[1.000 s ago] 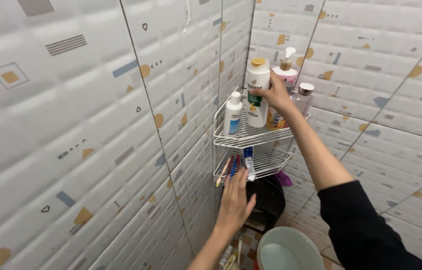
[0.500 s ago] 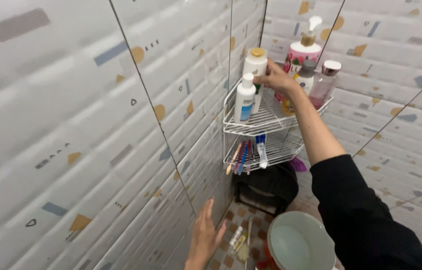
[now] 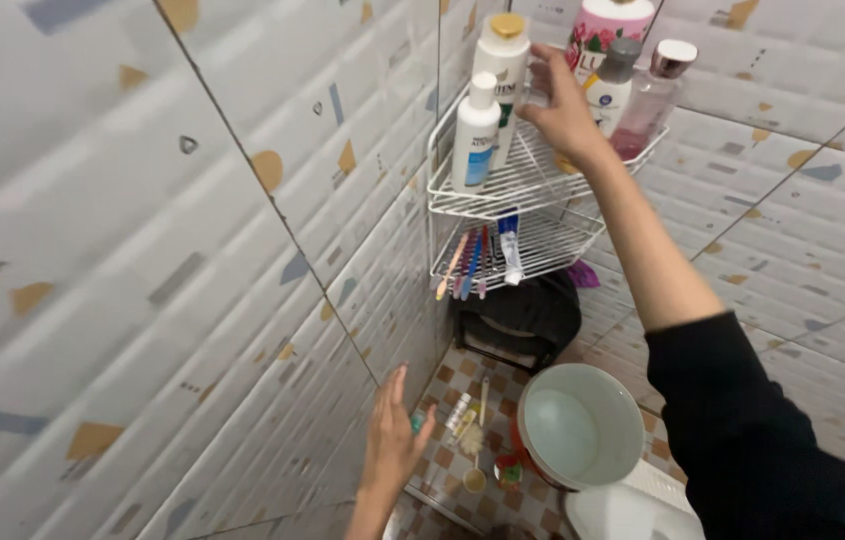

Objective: The person organizes bathroom items by placing bottles, toothbrushes, and tubes onto a corner wire shelf. They pick up items from the floor, arrange them on the shelf, and adjust their positions to fit neatly.

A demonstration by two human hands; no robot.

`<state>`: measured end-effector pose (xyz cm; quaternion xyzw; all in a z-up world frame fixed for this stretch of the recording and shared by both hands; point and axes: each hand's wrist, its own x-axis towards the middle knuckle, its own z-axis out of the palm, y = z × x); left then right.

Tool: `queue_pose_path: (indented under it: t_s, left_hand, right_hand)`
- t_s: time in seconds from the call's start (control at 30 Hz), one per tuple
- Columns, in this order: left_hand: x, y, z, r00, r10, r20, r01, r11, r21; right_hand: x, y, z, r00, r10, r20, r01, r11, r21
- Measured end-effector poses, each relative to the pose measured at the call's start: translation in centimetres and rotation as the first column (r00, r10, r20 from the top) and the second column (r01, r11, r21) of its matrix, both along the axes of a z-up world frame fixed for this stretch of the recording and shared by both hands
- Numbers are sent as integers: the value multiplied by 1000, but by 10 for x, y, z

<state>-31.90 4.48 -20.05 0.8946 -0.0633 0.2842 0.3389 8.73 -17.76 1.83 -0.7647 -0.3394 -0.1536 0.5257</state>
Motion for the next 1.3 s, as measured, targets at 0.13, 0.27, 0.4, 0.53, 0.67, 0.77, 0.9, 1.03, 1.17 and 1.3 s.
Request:
queue_pose_path:
  t_s: [0.13,0.27,0.4,0.53,0.67,0.77,0.9,1.03,1.17,1.3]
  left_hand:
    - [-3,-7,-20,995,-23,-96,16,997,-73]
    - [-2,-7,-50,983,-30,-180,19,998,-60]
    - [-4,-1,-81,935,-31,-353,-9,994,-112]
    - [1,6,-115,910,-41,-413,-16,991,-133]
    - [3,8,-176,770,-43,-637,-52,990,-129]
    - [14,7,-247,749,-60,-660,-40,990,-136]
    - [7,4,-350,717,-126,-686,20,987,-160]
    - [14,1,-447,632,-150,-760,-16,978,-207]
    - [34,-1,-537,438,-98,-893,-72,987,-143]
    - [55,-5,-608,529,-51,-847,-22,997,-74]
  right_hand:
    - [-96,-5,-40,967,-88,237,58,990,131]
    - [-198,-16,-139,920,-325,217,303,944,129]
    - [-254,-37,-283,932,-362,-11,361,930,-69]
    - [-324,-66,-421,856,-385,-345,294,912,-287]
    - [-395,-68,-506,791,-409,-454,15,756,-655]
    - [-405,-71,-542,801,-319,-506,-149,712,-686]
    - [-403,-73,-595,639,-317,-701,-281,752,-596]
    - [-378,-65,-638,612,-258,-747,-361,750,-555]
    - [-366,-61,-693,652,-288,-701,-390,665,-636]
    - [-364,-61,-763,616,-383,-688,-345,654,-673]
